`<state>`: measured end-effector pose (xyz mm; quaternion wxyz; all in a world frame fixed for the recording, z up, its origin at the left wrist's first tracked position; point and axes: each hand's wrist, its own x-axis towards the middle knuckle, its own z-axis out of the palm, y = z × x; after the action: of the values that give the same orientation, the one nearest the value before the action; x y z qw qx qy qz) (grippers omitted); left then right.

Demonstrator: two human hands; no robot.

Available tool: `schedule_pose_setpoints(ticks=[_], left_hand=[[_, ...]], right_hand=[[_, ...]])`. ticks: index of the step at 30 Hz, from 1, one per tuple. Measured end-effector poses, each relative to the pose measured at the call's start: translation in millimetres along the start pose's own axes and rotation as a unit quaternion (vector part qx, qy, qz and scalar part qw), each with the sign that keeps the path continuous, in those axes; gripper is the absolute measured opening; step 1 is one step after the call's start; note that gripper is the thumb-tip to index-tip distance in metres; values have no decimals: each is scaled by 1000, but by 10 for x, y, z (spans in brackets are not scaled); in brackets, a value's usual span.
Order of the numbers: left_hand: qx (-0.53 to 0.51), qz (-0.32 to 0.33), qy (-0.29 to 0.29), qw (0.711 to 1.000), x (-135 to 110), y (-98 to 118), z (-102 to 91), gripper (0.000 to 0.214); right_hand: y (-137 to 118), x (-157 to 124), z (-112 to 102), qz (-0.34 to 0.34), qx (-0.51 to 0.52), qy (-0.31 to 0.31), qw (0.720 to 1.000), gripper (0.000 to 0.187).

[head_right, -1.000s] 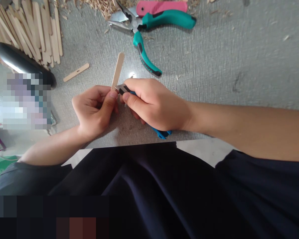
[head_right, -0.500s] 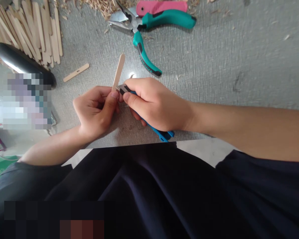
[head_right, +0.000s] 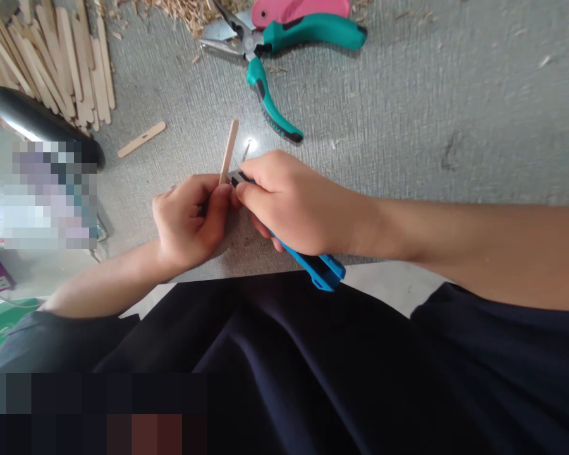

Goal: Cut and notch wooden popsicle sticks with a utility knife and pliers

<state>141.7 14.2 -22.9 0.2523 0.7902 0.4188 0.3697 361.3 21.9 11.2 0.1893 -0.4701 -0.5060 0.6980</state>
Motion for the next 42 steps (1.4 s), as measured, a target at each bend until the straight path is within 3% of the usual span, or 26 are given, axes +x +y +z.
schedule_pose_setpoints(ticks=[10, 17, 25, 30, 42], left_hand=[[20, 61, 15, 998, 3, -34, 11, 24], [29, 49, 15, 998, -5, -51, -1, 32], [-55, -72, -2, 996, 30, -8, -50, 36], [-47, -90, 55, 993, 16, -51, -21, 36], [-169, -148, 6, 974, 28, -84, -11, 45]], right_hand=[[-1, 29, 6, 22, 27, -16, 999, 51], [-128, 37, -18, 59, 3, -36, 998, 48], [-152, 42, -49, -35, -7, -10, 999, 42], [-148, 59, -28, -34, -16, 19, 999, 42], [-125, 29, -92, -75, 11, -13, 997, 38]])
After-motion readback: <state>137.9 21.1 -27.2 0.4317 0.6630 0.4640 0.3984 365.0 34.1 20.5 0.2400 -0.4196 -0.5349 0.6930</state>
